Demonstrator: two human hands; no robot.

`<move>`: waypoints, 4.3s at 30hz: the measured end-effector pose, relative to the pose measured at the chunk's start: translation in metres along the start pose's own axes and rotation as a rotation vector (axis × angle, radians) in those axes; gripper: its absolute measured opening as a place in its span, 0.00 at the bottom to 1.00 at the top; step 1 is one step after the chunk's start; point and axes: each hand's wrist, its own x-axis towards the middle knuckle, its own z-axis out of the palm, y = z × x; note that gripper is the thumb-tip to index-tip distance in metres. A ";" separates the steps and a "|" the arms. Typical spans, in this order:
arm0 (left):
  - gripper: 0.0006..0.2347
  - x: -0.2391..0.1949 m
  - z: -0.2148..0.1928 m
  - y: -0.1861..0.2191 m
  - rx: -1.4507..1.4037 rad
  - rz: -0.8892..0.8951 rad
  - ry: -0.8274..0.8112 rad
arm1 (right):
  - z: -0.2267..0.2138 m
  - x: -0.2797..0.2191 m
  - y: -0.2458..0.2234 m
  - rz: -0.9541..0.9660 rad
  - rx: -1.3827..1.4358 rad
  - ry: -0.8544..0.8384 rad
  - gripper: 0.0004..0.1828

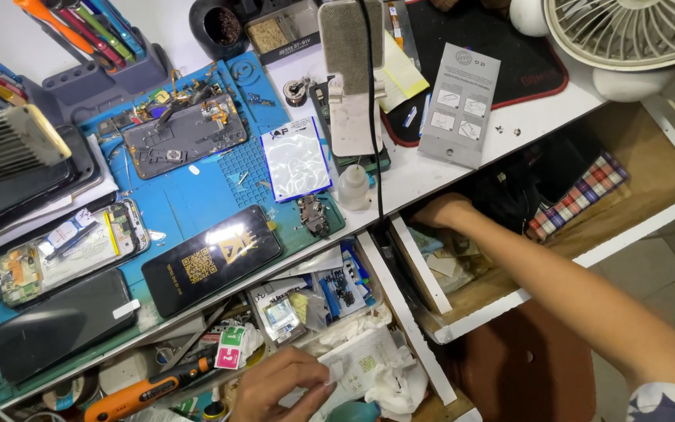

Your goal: The person opens a drawer and retrieves a small plastic bag containing a SIM card. They then pick up a smartphone, unlock it, and navigate the screen. After placing the phone down, they open the drawer again and remove a small component from a bag.

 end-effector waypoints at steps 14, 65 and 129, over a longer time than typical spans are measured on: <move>0.03 0.013 0.003 -0.005 0.107 -0.109 -0.017 | -0.055 -0.082 0.070 -0.214 0.375 -0.044 0.33; 0.03 0.012 -0.005 -0.006 0.005 -0.100 0.002 | -0.027 -0.107 0.117 -0.197 0.096 -0.118 0.28; 0.11 0.017 -0.128 0.012 0.221 -0.138 0.377 | 0.093 -0.223 -0.183 -1.183 1.583 0.147 0.05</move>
